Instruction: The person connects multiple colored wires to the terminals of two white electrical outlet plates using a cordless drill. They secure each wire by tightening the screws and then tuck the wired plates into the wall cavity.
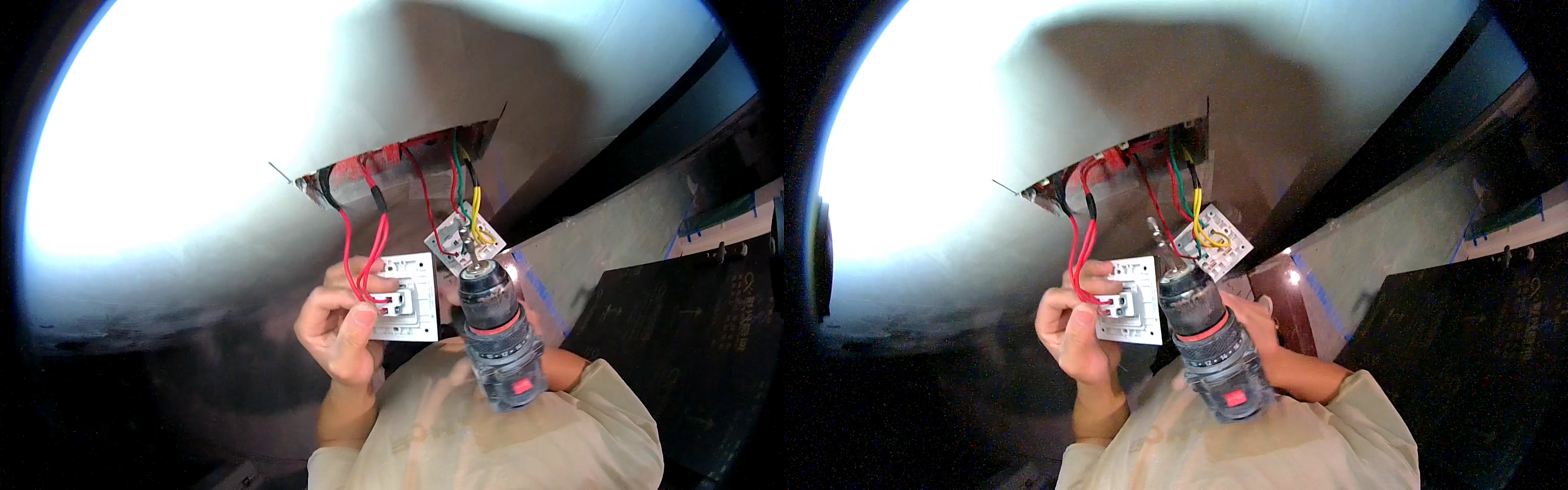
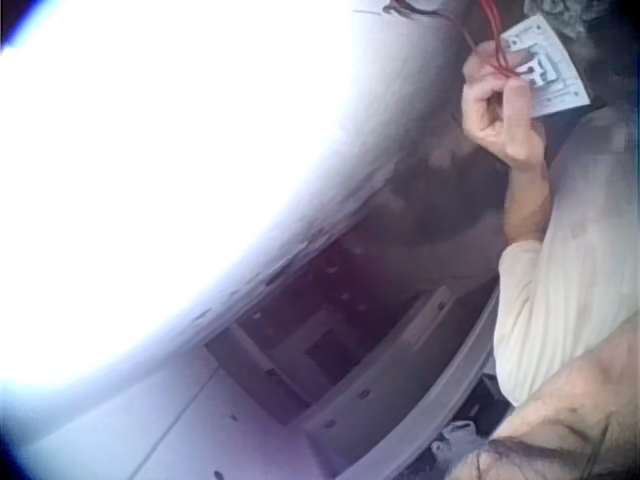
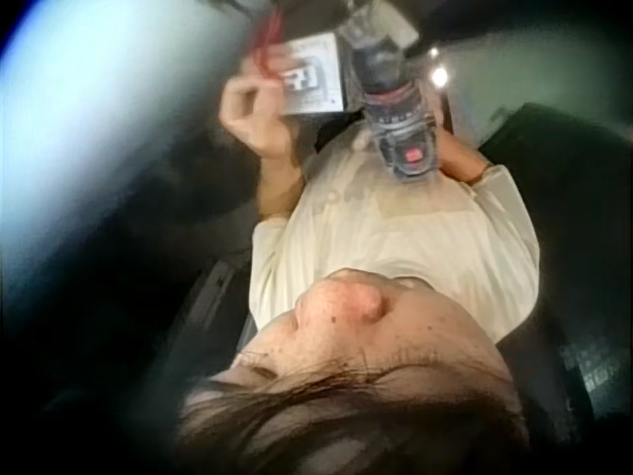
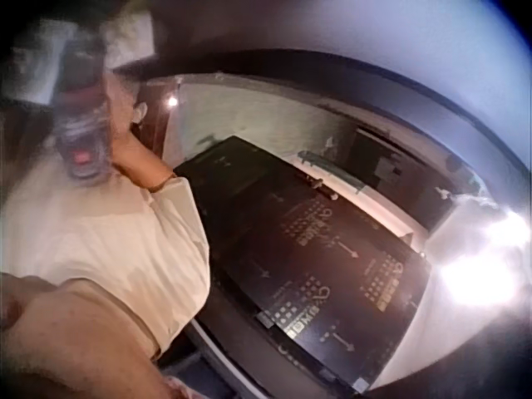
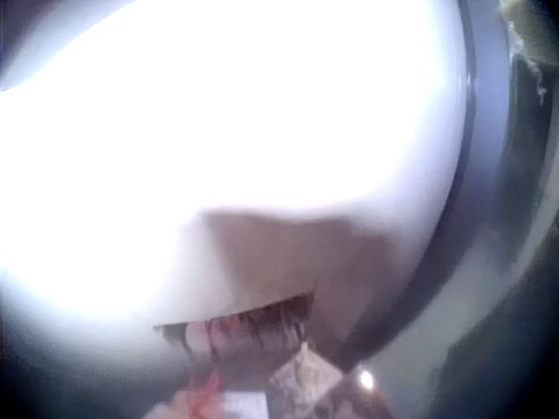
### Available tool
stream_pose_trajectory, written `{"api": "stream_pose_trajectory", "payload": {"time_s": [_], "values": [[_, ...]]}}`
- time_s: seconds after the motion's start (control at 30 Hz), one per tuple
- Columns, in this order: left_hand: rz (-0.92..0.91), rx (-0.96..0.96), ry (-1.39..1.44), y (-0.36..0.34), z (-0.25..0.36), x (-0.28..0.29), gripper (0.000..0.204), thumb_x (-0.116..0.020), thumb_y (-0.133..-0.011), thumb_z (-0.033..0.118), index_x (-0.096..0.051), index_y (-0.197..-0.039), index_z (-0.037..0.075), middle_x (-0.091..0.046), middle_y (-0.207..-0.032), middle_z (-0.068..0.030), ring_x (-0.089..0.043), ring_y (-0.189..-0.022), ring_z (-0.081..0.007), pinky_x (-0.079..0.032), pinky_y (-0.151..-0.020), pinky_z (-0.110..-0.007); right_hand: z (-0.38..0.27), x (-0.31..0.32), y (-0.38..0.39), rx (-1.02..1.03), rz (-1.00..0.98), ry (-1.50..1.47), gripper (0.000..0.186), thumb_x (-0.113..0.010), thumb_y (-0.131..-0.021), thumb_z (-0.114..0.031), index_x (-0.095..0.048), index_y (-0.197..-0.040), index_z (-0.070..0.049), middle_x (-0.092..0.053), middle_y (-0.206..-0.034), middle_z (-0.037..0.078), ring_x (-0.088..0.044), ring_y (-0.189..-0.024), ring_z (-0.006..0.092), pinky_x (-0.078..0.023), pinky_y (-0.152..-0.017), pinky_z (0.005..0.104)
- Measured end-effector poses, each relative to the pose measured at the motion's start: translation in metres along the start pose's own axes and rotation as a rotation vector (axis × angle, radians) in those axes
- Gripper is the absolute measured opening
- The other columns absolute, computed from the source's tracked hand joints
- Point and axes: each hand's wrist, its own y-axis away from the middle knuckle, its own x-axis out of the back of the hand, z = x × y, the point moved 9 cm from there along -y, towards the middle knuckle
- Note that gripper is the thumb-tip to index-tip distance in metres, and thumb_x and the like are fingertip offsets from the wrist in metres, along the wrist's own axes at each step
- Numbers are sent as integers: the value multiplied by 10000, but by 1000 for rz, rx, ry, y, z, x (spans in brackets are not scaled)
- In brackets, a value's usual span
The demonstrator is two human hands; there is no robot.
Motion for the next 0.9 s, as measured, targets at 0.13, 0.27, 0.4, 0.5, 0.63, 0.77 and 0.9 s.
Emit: {"api": "stream_pose_trajectory", "payload": {"time_s": [0.13,0.27,0.4,0.5,0.63,0.77,0.9], "values": [[-67,-30,-107,-11,7,-4,159,-640,-861,149,-594,-826,1,-734,-877,-259,-612,-1095,-372,-450,-993,-506,5,16,32,-241,-166,-118,596,-930,-710,-393,-706,-1175,-95,-723,-1126,106,-707,-1010,309,-518,-999,430],[-150,-66,-149,-17,10,0,145,-633,-839,145,-596,-791,14,-743,-875,-251,-611,-1084,-364,-473,-979,-511,4,7,44,-147,-369,-26,482,-896,-759,-372,-713,-1120,-112,-724,-1105,86,-698,-982,290,-527,-900,448],[-184,-26,-29,-20,6,-1,123,-691,-827,110,-612,-828,16,-768,-892,-213,-608,-1084,-329,-476,-1006,-498,-13,3,31,-71,-376,-228,370,-836,-845,-339,-706,-1112,-119,-714,-1091,46,-665,-971,287,-494,-873,447],[-203,-18,-23,-21,5,-4,135,-691,-837,123,-614,-832,13,-766,-888,-213,-607,-1083,-331,-485,-994,-499,-17,5,24,37,-387,-171,364,-827,-865,-320,-697,-1134,-111,-705,-1114,16,-643,-994,273,-471,-928,426],[-215,-25,-58,-21,6,-3,148,-677,-845,143,-605,-814,17,-755,-880,-227,-605,-1087,-338,-494,-973,-505,-10,0,23,-89,-387,-403,351,-828,-873,-288,-684,-1118,-81,-696,-1092,22,-628,-995,215,-491,-899,383],[-219,-45,-115,-21,7,-3,166,-680,-844,158,-598,-785,26,-756,-880,-217,-601,-1049,-319,-496,-942,-482,-7,-1,25,-232,-392,-608,304,-827,-875,-224,-672,-1085,-67,-685,-1024,32,-632,-926,174,-512,-829,339],[-246,-45,-148,-24,8,-7,197,-702,-834,179,-592,-756,35,-767,-880,-189,-597,-1002,-289,-486,-928,-449,-6,4,23,-197,-394,-570,264,-827,-877,-179,-662,-1045,-60,-677,-959,30,-633,-864,155,-517,-784,319]]}}
